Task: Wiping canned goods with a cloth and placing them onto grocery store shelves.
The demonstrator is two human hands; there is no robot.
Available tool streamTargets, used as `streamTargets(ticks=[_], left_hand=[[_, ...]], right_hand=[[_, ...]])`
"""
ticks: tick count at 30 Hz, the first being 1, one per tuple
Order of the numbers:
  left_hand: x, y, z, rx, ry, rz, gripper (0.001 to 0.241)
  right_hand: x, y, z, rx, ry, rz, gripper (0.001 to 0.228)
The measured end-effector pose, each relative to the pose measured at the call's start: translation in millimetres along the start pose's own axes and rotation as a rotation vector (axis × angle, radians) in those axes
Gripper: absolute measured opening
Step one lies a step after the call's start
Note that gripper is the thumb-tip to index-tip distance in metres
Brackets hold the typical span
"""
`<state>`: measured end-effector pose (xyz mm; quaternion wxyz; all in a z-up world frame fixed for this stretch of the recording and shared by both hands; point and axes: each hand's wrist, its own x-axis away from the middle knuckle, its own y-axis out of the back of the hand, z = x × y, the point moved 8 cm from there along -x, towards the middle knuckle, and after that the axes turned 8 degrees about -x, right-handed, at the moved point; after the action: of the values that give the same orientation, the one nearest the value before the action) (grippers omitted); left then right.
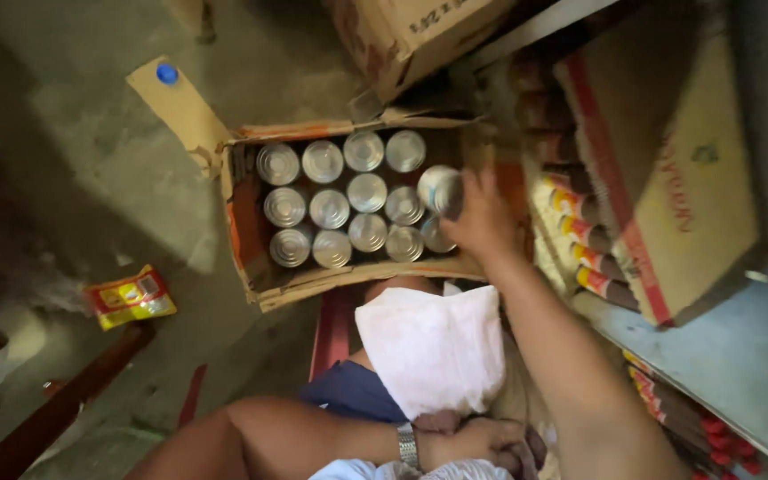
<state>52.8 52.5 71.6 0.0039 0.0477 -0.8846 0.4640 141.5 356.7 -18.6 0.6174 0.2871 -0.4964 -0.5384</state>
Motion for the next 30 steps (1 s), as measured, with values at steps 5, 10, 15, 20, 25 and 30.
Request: streamTargets(ticks=[5, 10, 15, 20, 25, 30], left_hand=[[-4.5, -3.1, -1.6, -0.274, 0.099, -0.167, 0.032], [-7.2, 1.3, -1.0, -0.491, -0.011, -0.178, 0.024], [-12.1, -12.7, 2.2, 0.125, -0.14, -0.009, 0.031], [-3.5, -11.8, -20.0, -0.128, -0.119, -0.09, 0.031], [21.6, -61.2, -50.8, -0.186, -0.225, 0.071, 0.008], [18.7, -89.4, -20.6, -0.342, -0.189, 0.193, 0.011]], right_hand=[[95.8, 91.0, -10.2, -0.929, 0.026, -0.173, 0.083], [227.7, 163.2, -11.5, -1.859, 0.173, -0.361, 0.087], [303.0, 202.3, 67.1, -2.585, 0.413, -0.165, 0.085], [410.0, 95.5, 15.1, -2.435, -0.007, -0.215, 0.072], [493.6, 0.8, -32.0, -2.116, -0.127, -0.635, 0.065], [482.0, -177.2, -208.6, -2.752, 0.306, -0.663, 0.043]])
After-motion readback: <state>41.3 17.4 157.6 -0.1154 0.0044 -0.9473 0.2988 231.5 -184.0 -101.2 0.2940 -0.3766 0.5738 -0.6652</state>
